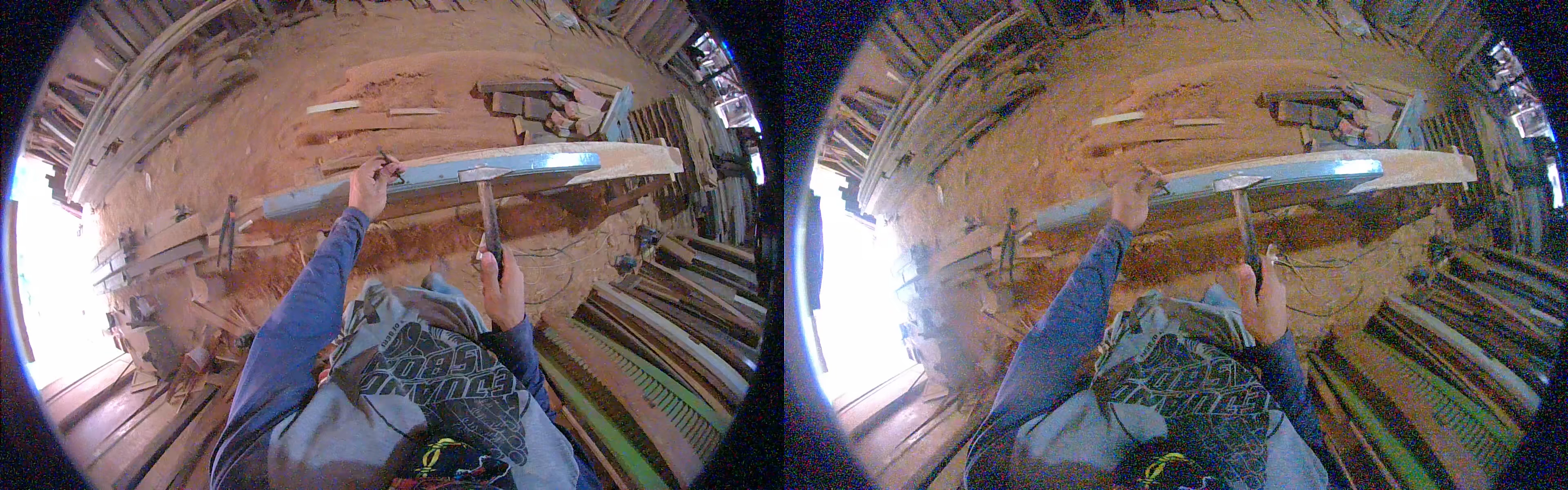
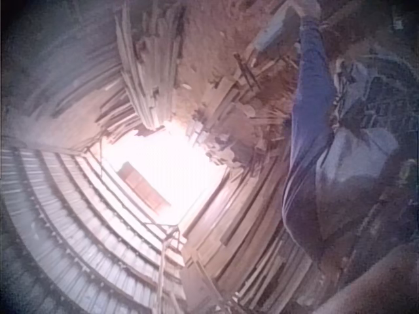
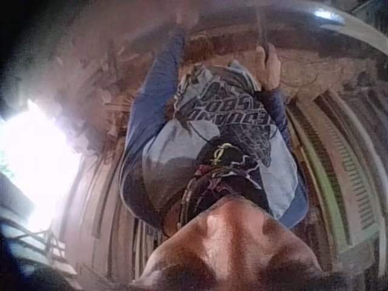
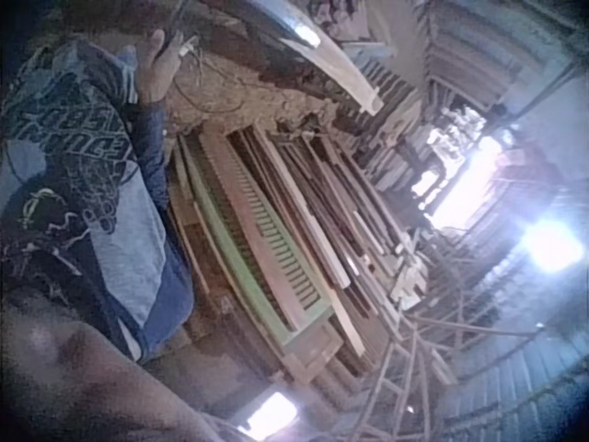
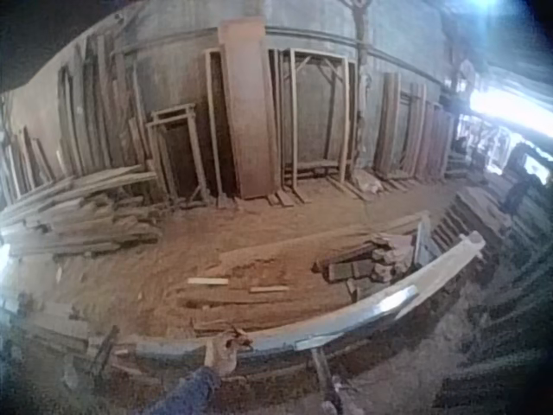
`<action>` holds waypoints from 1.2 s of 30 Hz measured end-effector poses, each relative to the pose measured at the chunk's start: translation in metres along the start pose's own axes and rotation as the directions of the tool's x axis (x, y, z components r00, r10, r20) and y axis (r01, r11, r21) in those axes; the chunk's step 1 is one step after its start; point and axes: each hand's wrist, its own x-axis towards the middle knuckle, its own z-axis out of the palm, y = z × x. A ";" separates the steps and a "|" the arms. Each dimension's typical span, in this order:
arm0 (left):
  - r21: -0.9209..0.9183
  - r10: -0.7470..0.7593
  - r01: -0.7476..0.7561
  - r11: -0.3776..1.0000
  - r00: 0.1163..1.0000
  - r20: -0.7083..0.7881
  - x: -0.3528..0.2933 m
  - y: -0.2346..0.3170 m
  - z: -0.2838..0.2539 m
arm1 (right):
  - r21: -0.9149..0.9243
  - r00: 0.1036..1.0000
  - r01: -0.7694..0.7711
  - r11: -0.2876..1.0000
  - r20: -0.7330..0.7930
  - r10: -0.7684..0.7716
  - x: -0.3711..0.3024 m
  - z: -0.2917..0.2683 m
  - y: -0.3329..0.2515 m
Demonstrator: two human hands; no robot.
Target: The person repeatedly hammers nails into a long, light-blue painted wooden plank resting on a workbench. They pick up nails from a red cup, position them, and strike them with a hammer. The person also uses pliers to adjust or remove a nail and briefly flips the plank over.
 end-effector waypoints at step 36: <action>-0.106 0.163 -0.155 0.982 0.984 0.077 0.003 -0.045 0.021 | -0.400 0.931 0.365 0.841 0.152 -0.332 0.051 0.004 -0.098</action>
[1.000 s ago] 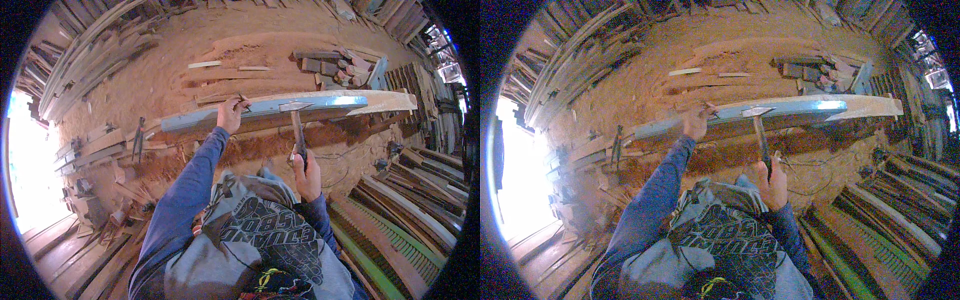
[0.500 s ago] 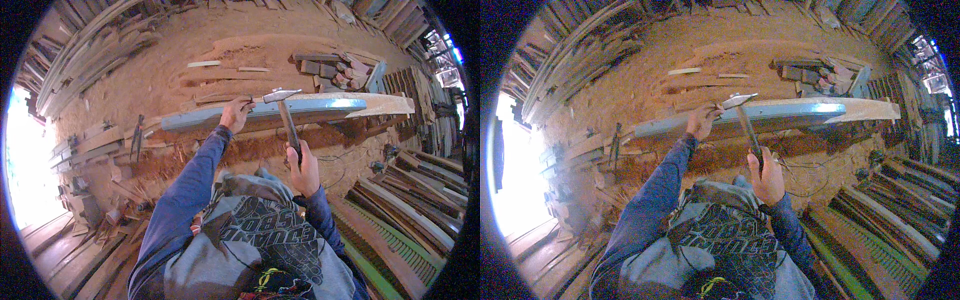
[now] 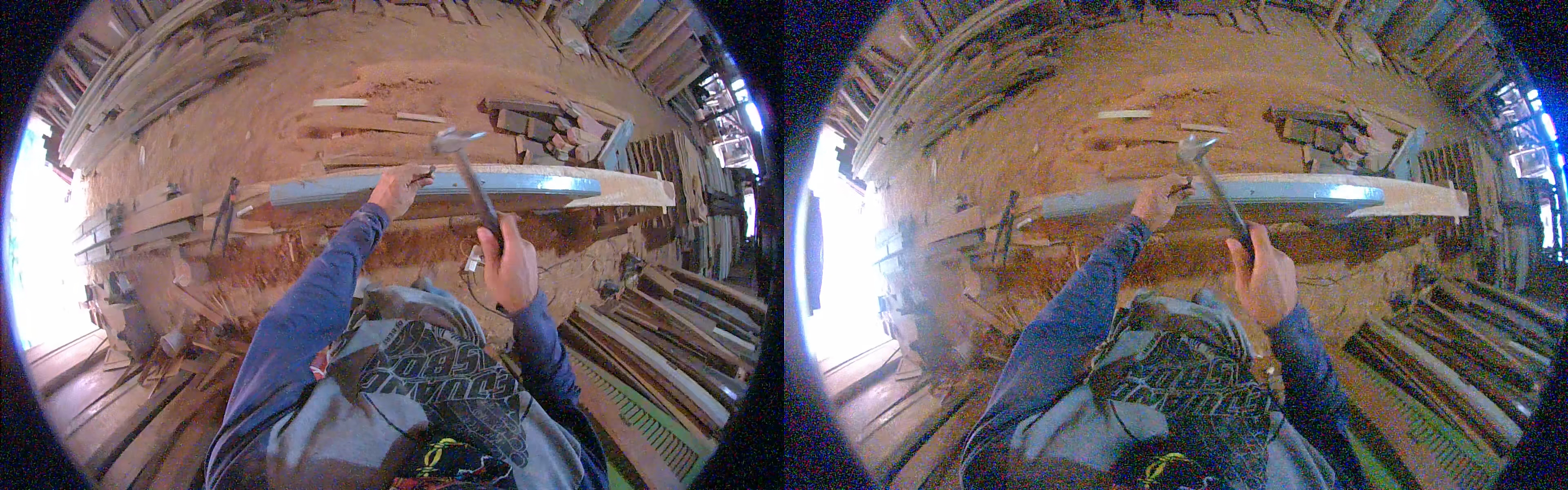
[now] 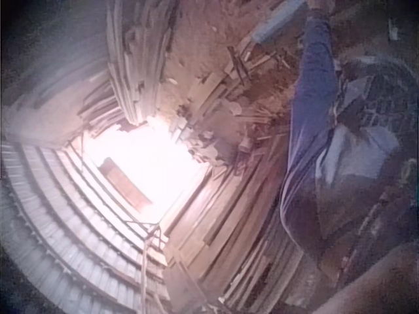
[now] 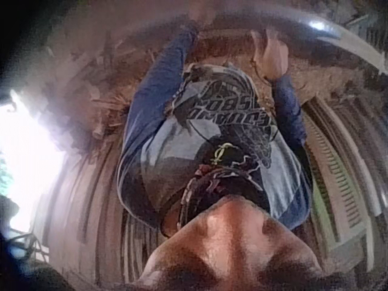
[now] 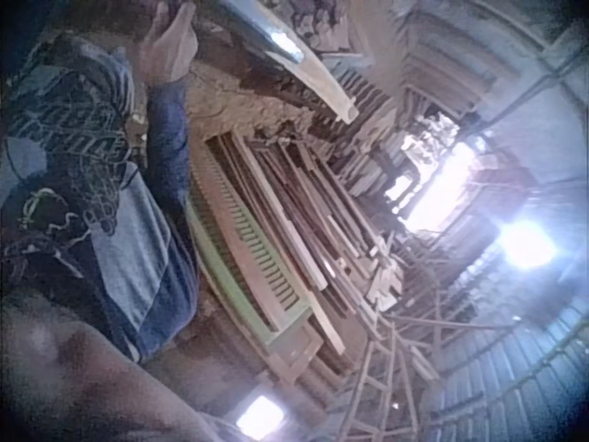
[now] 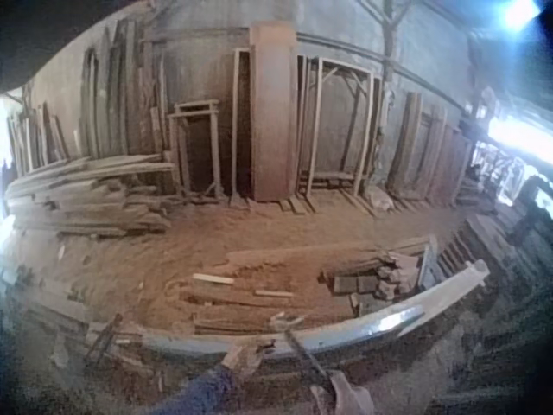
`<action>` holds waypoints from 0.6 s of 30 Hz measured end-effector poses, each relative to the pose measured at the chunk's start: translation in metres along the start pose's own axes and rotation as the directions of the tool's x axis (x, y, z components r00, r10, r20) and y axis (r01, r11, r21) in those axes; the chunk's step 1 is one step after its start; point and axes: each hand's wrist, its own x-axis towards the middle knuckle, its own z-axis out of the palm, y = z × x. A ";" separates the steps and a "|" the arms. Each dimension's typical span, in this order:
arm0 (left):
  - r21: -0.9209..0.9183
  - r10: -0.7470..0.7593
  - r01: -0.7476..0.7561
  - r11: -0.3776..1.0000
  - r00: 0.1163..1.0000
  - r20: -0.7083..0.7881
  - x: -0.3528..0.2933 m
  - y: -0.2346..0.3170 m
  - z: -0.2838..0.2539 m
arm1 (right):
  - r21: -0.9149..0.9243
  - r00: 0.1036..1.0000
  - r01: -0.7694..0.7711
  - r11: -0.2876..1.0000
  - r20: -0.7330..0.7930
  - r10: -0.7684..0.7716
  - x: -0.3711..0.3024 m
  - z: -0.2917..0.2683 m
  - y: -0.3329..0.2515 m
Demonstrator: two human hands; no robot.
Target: The person repeatedly hammers nails into a long, light-blue painted wooden plank resting on a workbench. They pick up nails from a red cup, position them, and strike them with a hammer. The person also uses pliers to adjust or remove a nail and briefly flips the plank over.
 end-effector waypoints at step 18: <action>-0.505 -0.355 0.234 0.831 0.921 -0.158 -0.004 -0.002 -0.006 | 0.177 0.974 -0.196 0.965 -0.081 0.212 -0.033 0.020 0.029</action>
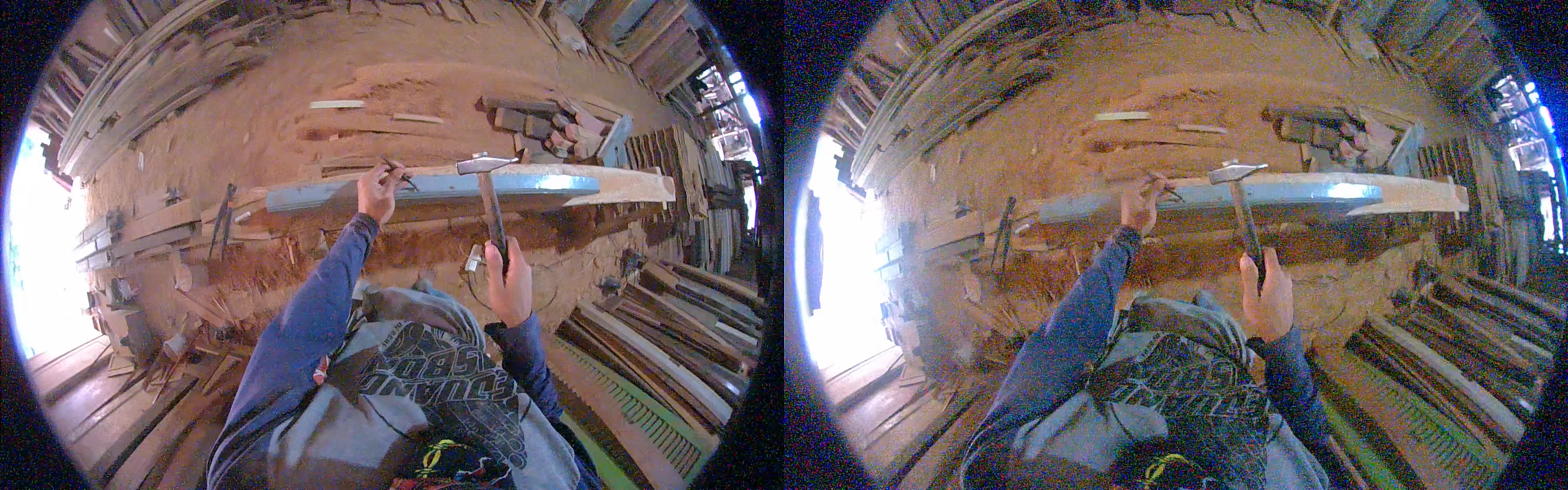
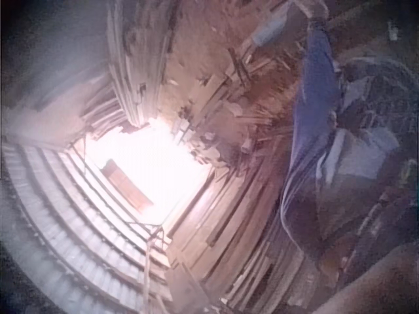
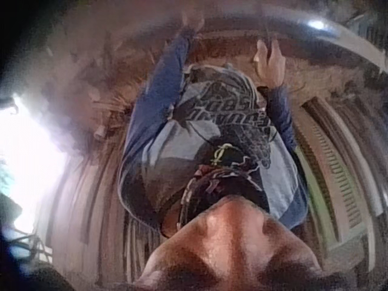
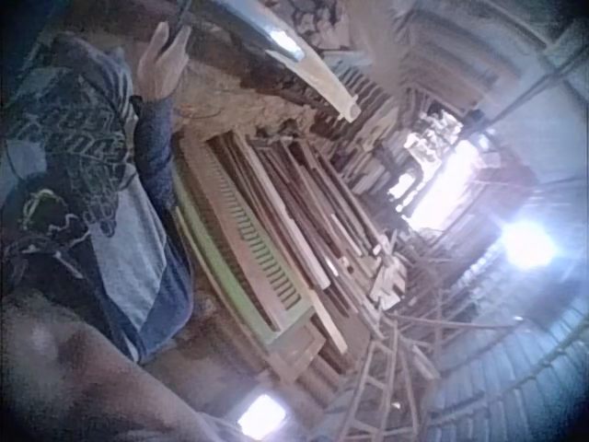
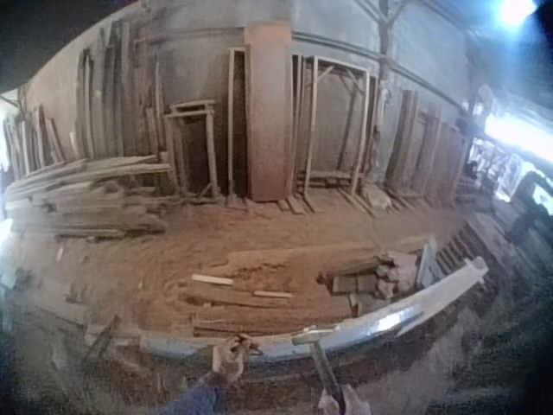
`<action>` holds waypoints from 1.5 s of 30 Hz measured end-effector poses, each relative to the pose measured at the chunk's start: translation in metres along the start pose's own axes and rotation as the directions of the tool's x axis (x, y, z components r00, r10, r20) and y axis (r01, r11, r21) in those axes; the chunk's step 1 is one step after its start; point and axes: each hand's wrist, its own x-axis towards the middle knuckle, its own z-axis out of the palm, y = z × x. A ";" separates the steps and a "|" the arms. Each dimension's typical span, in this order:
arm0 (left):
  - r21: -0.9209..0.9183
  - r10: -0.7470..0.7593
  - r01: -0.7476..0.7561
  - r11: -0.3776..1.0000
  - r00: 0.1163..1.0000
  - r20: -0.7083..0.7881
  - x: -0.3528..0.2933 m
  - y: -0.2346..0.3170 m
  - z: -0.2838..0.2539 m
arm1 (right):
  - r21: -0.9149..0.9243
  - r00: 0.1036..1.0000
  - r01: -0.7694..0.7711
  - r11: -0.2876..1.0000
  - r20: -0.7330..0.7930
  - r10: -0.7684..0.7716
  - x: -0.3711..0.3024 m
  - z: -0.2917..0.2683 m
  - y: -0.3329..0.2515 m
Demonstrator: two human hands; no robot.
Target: The person repeatedly hammers nails into a long, light-blue painted wooden plank resting on a workbench. They pick up nails from a red cup, position them, and strike them with a hammer. The person also uses pliers to adjust or remove a nail and briefly flips the plank over.
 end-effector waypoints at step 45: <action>0.573 0.084 -0.603 0.555 0.726 0.682 0.029 0.019 0.018 | 0.238 0.970 0.019 0.971 -0.240 0.039 -0.013 0.012 0.007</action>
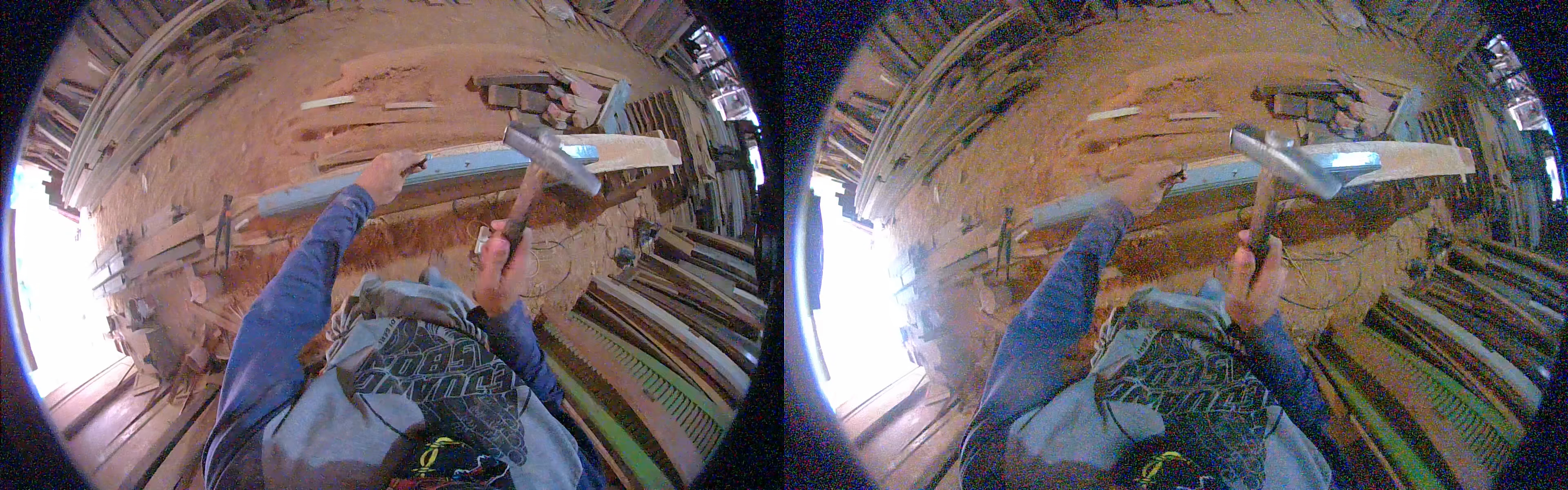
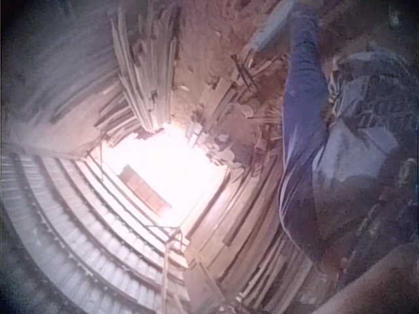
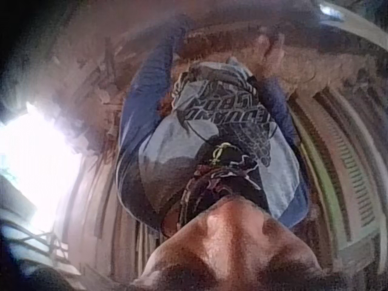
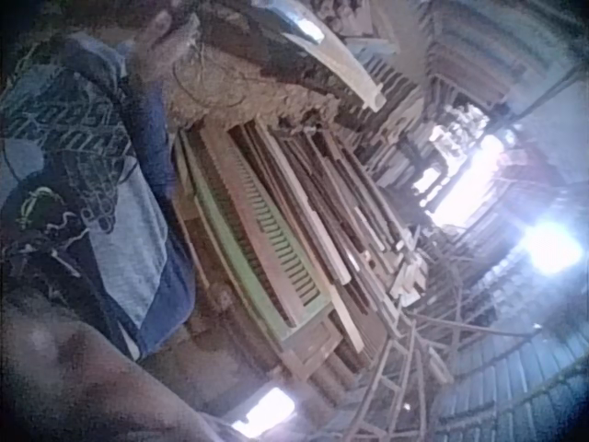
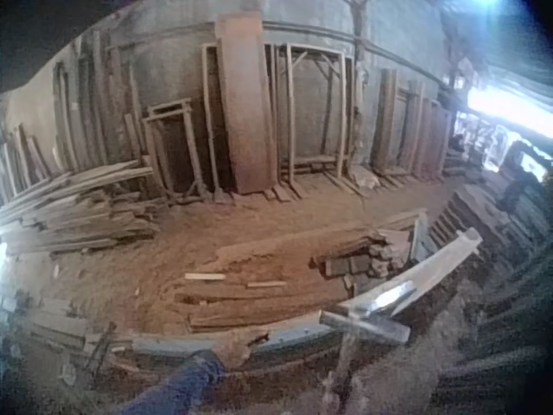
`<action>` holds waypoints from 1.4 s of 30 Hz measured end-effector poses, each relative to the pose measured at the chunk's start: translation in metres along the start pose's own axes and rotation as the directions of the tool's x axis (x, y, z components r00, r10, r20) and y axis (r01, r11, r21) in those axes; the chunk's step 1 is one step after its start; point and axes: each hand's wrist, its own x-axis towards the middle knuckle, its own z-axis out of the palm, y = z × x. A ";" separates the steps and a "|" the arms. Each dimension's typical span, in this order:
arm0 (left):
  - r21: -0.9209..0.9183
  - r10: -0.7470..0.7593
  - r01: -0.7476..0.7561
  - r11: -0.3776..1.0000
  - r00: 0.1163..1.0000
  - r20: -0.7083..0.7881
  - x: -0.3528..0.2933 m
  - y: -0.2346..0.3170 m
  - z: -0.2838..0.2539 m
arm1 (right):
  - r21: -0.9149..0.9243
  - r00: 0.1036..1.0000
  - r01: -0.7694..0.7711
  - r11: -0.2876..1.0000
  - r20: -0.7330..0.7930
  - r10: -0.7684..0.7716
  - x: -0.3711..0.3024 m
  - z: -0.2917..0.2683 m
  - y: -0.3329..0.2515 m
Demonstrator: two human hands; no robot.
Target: The person repeatedly hammers nails into a long, light-blue painted wooden plank resting on a workbench. They pick up nails from a red cup, position them, and strike them with a hammer. The person also uses pliers to adjust or remove a nail and briefly flips the plank over.
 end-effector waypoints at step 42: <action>-0.291 -0.375 0.302 0.908 0.895 -0.241 0.016 0.040 0.040 | -0.073 0.942 -0.285 0.956 0.165 0.294 -0.043 -0.034 0.063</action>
